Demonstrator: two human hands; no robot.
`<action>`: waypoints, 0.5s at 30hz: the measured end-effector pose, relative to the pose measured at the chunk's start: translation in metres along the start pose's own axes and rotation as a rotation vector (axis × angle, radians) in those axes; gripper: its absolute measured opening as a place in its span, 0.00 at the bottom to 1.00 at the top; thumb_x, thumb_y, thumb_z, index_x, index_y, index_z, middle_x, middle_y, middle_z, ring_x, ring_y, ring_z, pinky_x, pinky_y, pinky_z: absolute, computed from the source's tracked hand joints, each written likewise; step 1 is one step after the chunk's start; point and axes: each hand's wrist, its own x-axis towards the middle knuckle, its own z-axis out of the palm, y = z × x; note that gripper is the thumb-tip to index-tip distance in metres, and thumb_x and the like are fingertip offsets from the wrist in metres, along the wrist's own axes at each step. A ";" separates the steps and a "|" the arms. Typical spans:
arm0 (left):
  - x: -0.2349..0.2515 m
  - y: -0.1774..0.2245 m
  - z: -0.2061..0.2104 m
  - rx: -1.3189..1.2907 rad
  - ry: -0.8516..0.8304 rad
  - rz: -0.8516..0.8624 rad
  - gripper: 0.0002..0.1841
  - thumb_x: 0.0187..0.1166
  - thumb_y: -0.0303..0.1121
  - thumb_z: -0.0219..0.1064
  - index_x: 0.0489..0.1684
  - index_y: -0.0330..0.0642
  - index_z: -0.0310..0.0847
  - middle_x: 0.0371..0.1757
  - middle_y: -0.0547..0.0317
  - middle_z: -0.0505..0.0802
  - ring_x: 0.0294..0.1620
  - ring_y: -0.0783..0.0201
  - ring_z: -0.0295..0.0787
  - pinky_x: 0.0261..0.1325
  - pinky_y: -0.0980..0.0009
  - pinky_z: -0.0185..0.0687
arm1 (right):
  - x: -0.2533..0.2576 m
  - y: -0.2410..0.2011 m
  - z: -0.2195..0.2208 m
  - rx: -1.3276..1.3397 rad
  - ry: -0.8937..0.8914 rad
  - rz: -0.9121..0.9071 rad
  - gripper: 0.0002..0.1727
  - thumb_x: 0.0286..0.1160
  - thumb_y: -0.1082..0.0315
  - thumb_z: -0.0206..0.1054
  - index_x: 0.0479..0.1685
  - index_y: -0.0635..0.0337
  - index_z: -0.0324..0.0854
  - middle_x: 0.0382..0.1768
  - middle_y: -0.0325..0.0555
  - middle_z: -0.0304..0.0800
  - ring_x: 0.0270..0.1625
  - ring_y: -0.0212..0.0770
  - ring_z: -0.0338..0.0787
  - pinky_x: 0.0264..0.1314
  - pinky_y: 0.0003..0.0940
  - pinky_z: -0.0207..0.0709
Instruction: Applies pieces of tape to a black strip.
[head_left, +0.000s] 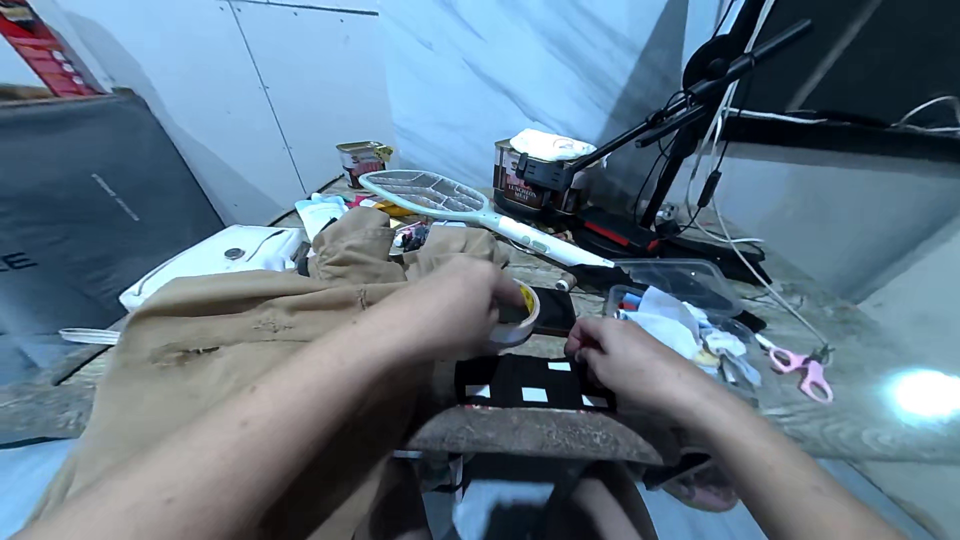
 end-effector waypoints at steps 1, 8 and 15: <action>0.001 -0.006 -0.003 0.021 0.053 -0.001 0.14 0.79 0.20 0.66 0.57 0.43 0.92 0.56 0.51 0.94 0.50 0.58 0.92 0.56 0.58 0.87 | 0.000 0.003 -0.001 0.035 0.015 -0.014 0.11 0.89 0.70 0.56 0.54 0.61 0.84 0.45 0.50 0.89 0.43 0.42 0.90 0.52 0.43 0.84; 0.014 -0.016 0.033 0.131 0.000 -0.042 0.11 0.78 0.33 0.73 0.53 0.40 0.92 0.53 0.47 0.93 0.58 0.49 0.90 0.62 0.48 0.84 | 0.004 0.017 -0.009 0.228 0.160 -0.166 0.07 0.85 0.67 0.64 0.48 0.58 0.85 0.37 0.42 0.87 0.35 0.34 0.87 0.42 0.34 0.82; 0.014 -0.011 0.027 0.050 -0.014 -0.079 0.11 0.85 0.29 0.64 0.54 0.38 0.90 0.52 0.46 0.93 0.56 0.49 0.90 0.62 0.49 0.82 | 0.008 0.011 0.002 0.292 0.288 -0.243 0.15 0.80 0.70 0.65 0.62 0.63 0.82 0.48 0.46 0.89 0.41 0.36 0.87 0.47 0.34 0.81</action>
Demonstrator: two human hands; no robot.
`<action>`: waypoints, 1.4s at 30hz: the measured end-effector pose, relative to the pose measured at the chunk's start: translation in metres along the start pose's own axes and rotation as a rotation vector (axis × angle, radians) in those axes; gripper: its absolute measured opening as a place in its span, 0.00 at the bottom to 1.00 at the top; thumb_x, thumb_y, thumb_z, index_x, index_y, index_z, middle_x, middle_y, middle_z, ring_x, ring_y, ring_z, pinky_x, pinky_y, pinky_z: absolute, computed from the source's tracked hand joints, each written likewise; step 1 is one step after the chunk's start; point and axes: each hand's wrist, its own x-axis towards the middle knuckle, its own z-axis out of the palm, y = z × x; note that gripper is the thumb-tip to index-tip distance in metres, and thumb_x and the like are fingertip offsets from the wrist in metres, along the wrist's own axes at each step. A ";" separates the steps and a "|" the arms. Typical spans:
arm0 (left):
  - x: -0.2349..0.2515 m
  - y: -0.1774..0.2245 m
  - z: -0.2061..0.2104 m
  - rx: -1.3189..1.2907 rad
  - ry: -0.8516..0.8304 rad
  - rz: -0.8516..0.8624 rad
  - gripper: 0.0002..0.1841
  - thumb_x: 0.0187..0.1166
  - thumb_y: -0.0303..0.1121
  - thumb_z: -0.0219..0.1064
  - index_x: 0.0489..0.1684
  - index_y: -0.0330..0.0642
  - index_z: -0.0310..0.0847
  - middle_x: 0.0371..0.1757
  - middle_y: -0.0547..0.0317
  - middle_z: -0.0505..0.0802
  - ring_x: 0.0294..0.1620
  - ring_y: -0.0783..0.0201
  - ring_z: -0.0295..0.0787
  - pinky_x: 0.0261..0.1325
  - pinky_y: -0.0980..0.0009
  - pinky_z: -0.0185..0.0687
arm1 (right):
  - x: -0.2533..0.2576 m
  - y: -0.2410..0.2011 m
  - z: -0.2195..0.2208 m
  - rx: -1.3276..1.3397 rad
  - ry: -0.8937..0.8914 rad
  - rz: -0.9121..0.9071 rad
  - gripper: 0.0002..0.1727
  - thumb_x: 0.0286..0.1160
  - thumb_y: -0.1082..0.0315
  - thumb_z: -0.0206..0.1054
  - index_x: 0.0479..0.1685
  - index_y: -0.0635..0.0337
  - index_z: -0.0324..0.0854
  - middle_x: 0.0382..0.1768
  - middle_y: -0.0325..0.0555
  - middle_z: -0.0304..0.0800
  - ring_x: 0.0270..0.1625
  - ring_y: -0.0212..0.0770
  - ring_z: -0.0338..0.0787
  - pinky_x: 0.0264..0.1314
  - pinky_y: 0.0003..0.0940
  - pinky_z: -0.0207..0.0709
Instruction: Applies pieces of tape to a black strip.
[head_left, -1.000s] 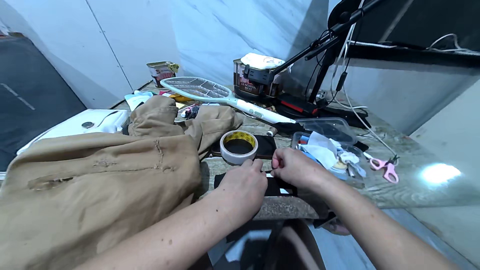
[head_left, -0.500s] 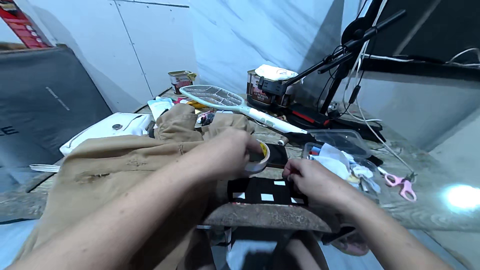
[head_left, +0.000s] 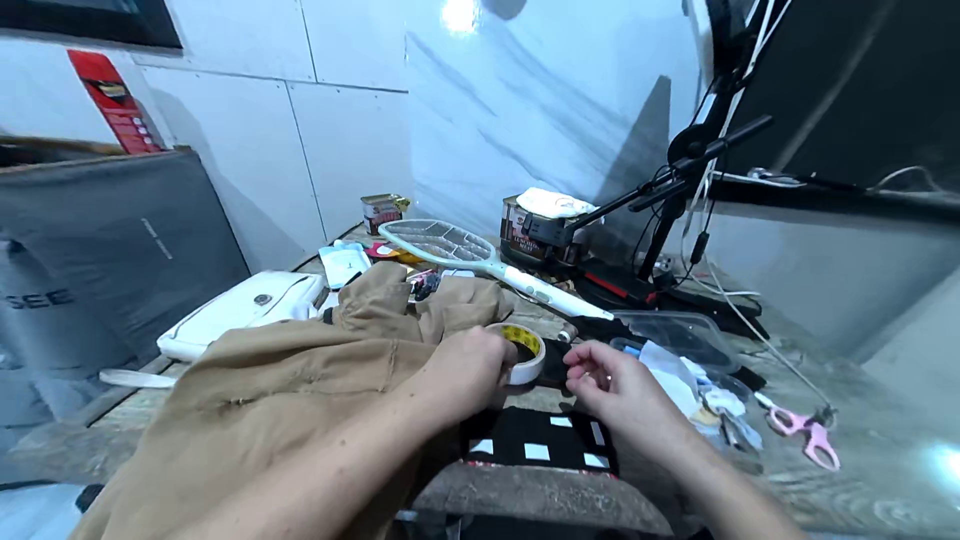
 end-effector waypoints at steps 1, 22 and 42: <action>-0.003 -0.003 0.000 -0.078 0.072 0.045 0.11 0.85 0.30 0.64 0.54 0.36 0.90 0.51 0.45 0.93 0.53 0.52 0.91 0.62 0.52 0.83 | 0.000 0.001 0.002 0.071 0.010 0.003 0.19 0.78 0.70 0.66 0.67 0.64 0.80 0.50 0.47 0.89 0.41 0.36 0.87 0.47 0.34 0.82; -0.012 0.043 0.017 -0.705 0.746 0.241 0.11 0.77 0.31 0.70 0.50 0.38 0.94 0.50 0.59 0.96 0.47 0.77 0.93 0.51 0.81 0.89 | -0.028 -0.021 0.021 0.463 0.437 -0.384 0.07 0.77 0.70 0.66 0.41 0.64 0.89 0.35 0.37 0.90 0.33 0.20 0.86 0.37 0.17 0.82; 0.011 0.030 0.014 -1.004 0.518 -0.162 0.03 0.80 0.25 0.68 0.40 0.42 0.87 0.35 0.58 0.93 0.30 0.67 0.90 0.33 0.71 0.88 | -0.045 0.044 -0.085 -0.138 0.512 0.078 0.15 0.84 0.60 0.65 0.40 0.62 0.91 0.32 0.50 0.91 0.37 0.46 0.90 0.44 0.49 0.83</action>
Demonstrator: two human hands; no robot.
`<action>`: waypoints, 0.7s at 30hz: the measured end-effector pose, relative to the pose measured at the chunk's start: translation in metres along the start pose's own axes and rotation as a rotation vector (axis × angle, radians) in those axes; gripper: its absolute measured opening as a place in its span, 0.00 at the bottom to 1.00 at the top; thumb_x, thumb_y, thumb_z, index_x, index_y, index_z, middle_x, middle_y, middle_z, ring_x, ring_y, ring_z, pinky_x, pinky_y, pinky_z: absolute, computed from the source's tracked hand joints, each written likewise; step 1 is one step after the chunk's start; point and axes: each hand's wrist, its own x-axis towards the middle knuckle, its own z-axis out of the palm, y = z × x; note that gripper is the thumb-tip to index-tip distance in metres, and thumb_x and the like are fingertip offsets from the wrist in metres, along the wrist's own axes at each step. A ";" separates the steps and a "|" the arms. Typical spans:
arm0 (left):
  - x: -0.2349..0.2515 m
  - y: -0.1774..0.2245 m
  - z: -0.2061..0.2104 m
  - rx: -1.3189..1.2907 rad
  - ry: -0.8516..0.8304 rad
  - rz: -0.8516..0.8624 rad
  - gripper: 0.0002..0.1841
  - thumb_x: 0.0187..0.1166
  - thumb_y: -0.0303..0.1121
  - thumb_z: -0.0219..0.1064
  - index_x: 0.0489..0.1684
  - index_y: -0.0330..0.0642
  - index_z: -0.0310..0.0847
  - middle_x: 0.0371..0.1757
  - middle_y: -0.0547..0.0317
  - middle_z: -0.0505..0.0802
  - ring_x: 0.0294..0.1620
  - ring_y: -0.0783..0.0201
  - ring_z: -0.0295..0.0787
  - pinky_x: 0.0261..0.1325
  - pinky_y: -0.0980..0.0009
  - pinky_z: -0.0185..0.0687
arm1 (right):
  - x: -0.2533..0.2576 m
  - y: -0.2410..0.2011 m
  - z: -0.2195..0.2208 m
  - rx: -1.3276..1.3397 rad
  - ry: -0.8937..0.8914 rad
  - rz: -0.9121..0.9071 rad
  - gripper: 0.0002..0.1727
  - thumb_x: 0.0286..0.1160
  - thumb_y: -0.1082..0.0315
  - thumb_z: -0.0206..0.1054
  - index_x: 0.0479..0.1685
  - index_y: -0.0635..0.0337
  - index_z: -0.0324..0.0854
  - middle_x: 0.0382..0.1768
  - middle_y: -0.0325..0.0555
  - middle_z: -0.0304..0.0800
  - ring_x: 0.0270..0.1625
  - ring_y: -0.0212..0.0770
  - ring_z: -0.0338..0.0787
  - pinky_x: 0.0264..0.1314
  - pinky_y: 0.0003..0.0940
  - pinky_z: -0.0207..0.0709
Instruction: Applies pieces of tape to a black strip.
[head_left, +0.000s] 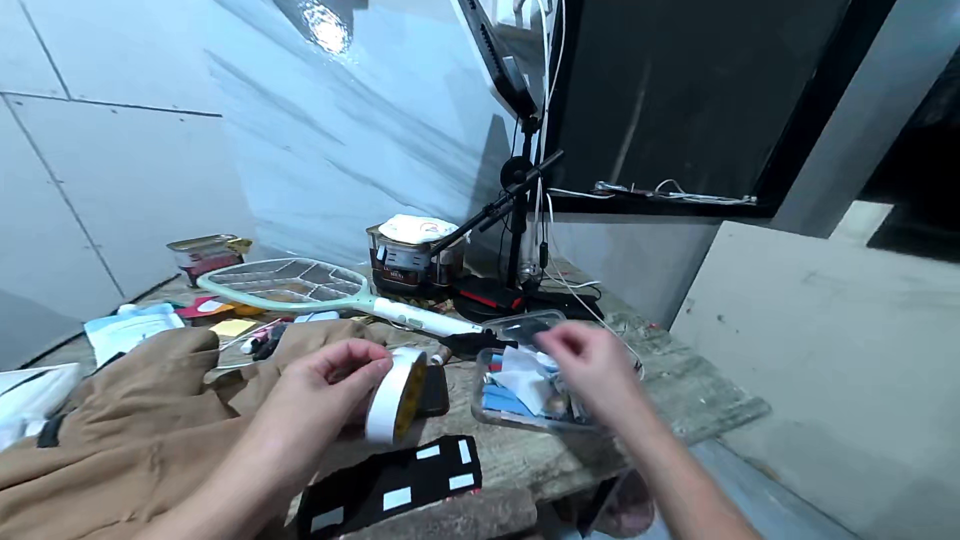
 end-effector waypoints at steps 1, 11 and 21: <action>0.001 0.001 -0.003 -0.013 0.020 -0.022 0.03 0.81 0.25 0.67 0.41 0.42 0.86 0.37 0.57 0.92 0.31 0.66 0.90 0.34 0.70 0.88 | 0.007 0.017 -0.016 -0.195 0.001 0.145 0.17 0.84 0.56 0.66 0.40 0.62 0.91 0.34 0.55 0.91 0.41 0.54 0.91 0.47 0.58 0.82; -0.009 -0.013 -0.002 0.058 0.001 0.114 0.03 0.76 0.26 0.70 0.42 0.43 0.87 0.49 0.58 0.93 0.40 0.64 0.95 0.42 0.66 0.96 | 0.000 0.094 -0.020 -0.542 -0.140 0.605 0.31 0.80 0.44 0.67 0.58 0.70 0.85 0.57 0.71 0.88 0.65 0.70 0.86 0.65 0.71 0.74; -0.033 -0.042 0.006 0.234 0.141 0.682 0.04 0.72 0.29 0.69 0.33 0.42 0.90 0.54 0.53 0.88 0.49 0.79 0.88 0.44 0.85 0.88 | -0.031 0.116 -0.031 -0.492 -0.014 0.507 0.33 0.69 0.50 0.78 0.50 0.79 0.85 0.53 0.83 0.84 0.60 0.82 0.84 0.59 0.79 0.72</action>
